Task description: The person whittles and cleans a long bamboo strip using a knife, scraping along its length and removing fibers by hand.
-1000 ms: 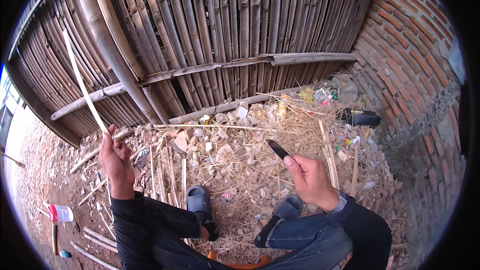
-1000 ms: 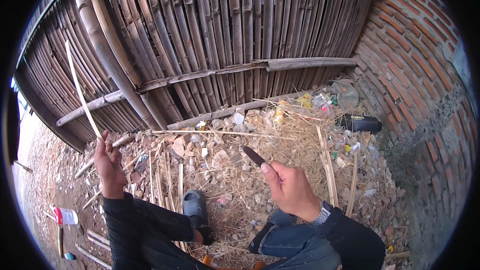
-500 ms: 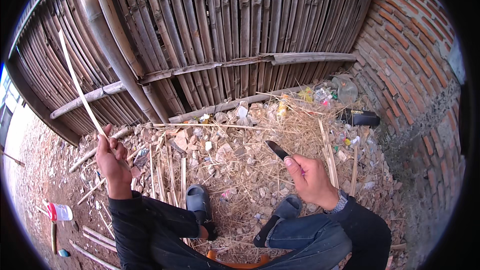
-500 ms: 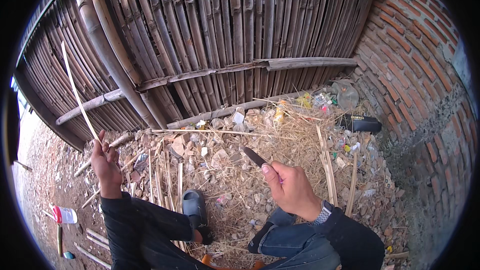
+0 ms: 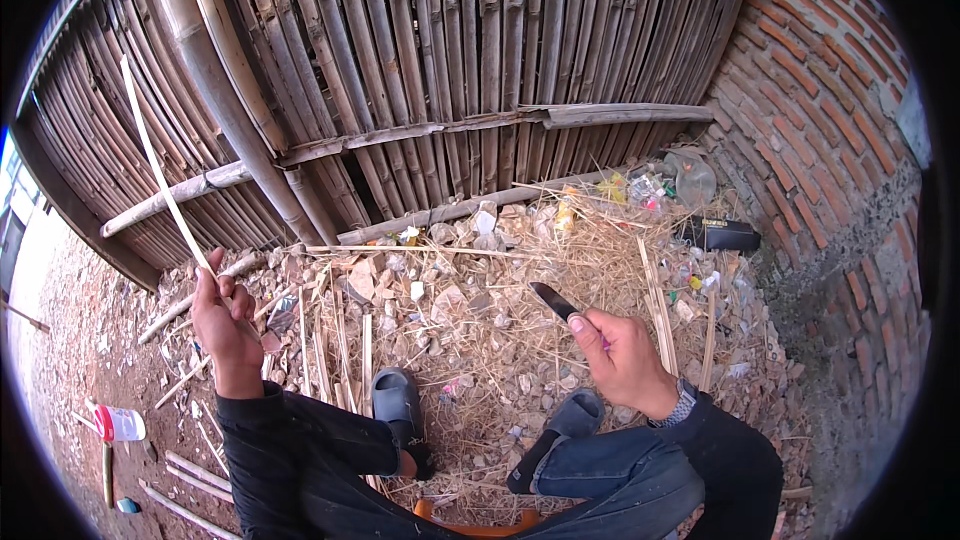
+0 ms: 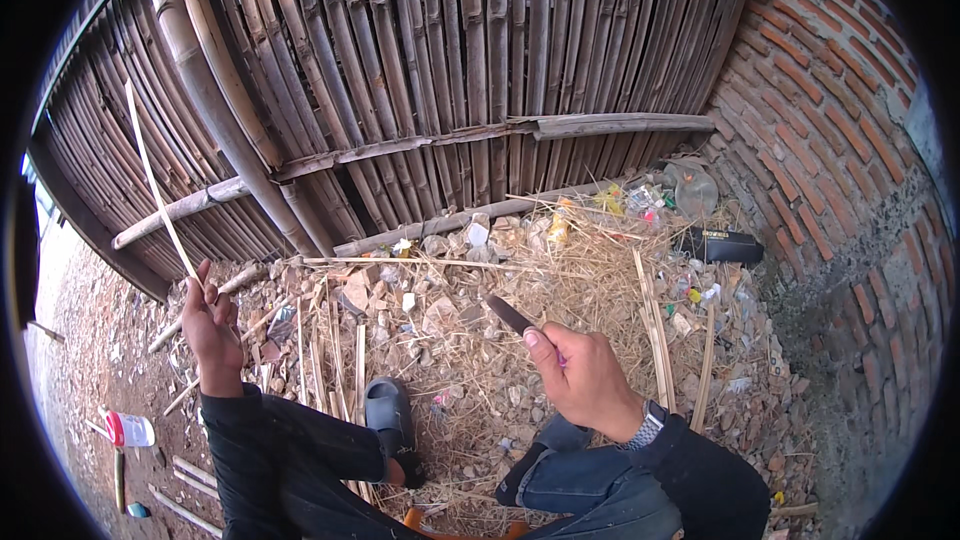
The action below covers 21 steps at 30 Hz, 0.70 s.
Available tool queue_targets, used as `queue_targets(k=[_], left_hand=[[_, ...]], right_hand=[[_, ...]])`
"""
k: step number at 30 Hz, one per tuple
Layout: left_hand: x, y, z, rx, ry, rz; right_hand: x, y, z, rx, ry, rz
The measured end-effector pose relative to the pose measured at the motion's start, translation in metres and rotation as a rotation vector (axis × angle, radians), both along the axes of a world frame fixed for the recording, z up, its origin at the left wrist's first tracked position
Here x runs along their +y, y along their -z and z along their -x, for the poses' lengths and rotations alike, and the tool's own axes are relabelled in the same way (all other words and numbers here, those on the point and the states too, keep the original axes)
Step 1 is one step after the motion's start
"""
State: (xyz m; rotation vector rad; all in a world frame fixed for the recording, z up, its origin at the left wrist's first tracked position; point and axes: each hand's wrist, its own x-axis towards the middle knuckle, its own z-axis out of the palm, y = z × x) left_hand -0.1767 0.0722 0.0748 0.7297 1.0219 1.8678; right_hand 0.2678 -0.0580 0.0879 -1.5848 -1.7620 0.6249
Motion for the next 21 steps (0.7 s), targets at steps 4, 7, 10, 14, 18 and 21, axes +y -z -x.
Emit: queue_targets(k=[4, 7, 10, 14, 18, 21], left_hand=[[0.0, -0.001, -0.001, 0.0, 0.005, 0.003], [0.0, -0.001, -0.001, -0.002, 0.006, 0.008], [0.0, -0.001, -0.001, -0.003, 0.006, 0.018], [0.001, 0.001, 0.001, -0.009, 0.016, 0.024], [0.0, 0.0, -0.002, -0.011, 0.021, 0.026], [-0.003, 0.0, -0.012, -0.014, -0.009, 0.026]], right_hand=[[0.001, 0.002, -0.001, 0.006, -0.006, 0.005], [0.001, 0.004, -0.002, 0.001, -0.011, 0.003], [0.001, 0.004, -0.001, 0.003, -0.011, 0.005], [0.001, 0.004, -0.001, -0.006, -0.012, 0.014], [0.001, 0.005, -0.002, -0.004, -0.017, 0.021], [0.001, 0.003, 0.0, -0.003, -0.02, 0.028]])
